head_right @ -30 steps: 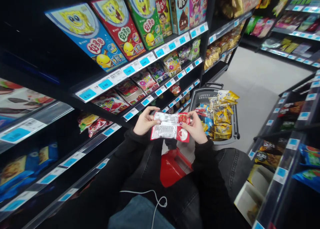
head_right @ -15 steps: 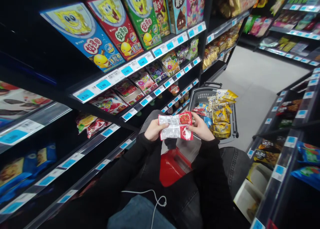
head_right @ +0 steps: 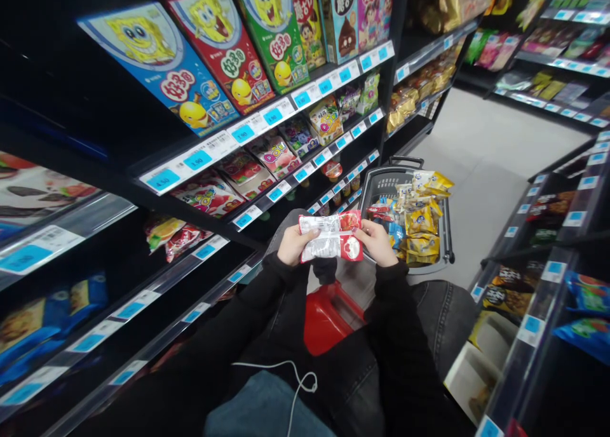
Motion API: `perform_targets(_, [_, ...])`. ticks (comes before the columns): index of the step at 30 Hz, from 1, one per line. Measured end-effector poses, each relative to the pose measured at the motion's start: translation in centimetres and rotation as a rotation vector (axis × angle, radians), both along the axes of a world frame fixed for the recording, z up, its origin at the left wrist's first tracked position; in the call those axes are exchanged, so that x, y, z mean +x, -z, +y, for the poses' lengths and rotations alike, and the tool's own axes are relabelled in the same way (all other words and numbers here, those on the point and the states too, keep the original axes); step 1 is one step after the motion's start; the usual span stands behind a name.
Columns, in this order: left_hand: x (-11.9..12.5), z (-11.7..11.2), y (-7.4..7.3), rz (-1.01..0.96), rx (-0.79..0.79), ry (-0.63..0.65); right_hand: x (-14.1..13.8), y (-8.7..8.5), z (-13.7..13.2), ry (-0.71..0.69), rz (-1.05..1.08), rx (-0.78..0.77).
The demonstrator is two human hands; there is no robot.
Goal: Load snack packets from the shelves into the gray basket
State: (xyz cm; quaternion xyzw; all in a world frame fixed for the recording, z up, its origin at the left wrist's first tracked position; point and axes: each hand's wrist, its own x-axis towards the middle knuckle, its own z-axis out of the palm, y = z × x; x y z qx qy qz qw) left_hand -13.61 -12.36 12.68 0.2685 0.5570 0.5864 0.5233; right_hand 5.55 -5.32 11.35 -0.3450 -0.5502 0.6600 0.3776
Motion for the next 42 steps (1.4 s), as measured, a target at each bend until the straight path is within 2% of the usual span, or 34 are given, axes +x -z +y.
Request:
perform_targets(3, [0.3, 0.2, 0.5, -0.112, -0.018, -0.032, -0.3, 0.2, 0.0, 0.008, 0.04, -0.099])
perform_targets(7, [0.3, 0.4, 1.4, -0.205, -0.029, -0.034, -0.6, 0.4, 0.0, 0.019, 0.052, -0.312])
perform_targets(9, [0.2, 0.3, 1.7, -0.275, -0.06, 0.013, -0.9, 0.6, 0.0, 0.069, 0.03, -0.371])
perform_targets(12, [-0.1, 0.0, 1.5, -0.428, -0.154, 0.22, -1.2, 1.0, 0.0, 0.148, -0.067, -0.304])
perform_targets(14, [-0.2, -0.2, 1.1, -0.465, -0.194, 0.307, -1.3, 1.3, 0.0, 0.145, -0.15, -0.222])
perform_targets(18, [-0.3, -0.3, 0.7, -0.402, -0.207, 0.256, -1.4, 1.7, 0.0, 0.096, -0.175, -0.207])
perform_targets(22, [-0.5, -0.2, 1.4, -0.375, -0.209, 0.239, -1.4, 1.7, -0.1, 0.045, -0.08, -0.24])
perform_targets(26, [-0.6, 0.0, 1.9, -0.323, -0.146, 0.253, -1.0, 1.2, 0.0, 0.024, -0.01, -0.234])
perform_targets(33, [-0.3, 0.0, 0.8, -0.244, -0.032, 0.271, -0.6, 0.4, -0.2, 0.047, 0.027, -0.251])
perform_targets(39, [0.4, 0.0, 1.0, -0.22, -0.053, 0.159, -2.1, 0.3, -0.9, 0.047, -0.021, -0.296])
perform_targets(42, [0.3, 0.0, 1.2, -0.248, -0.114, 0.183, -2.5, 0.6, -1.0, 0.03, -0.064, -0.284])
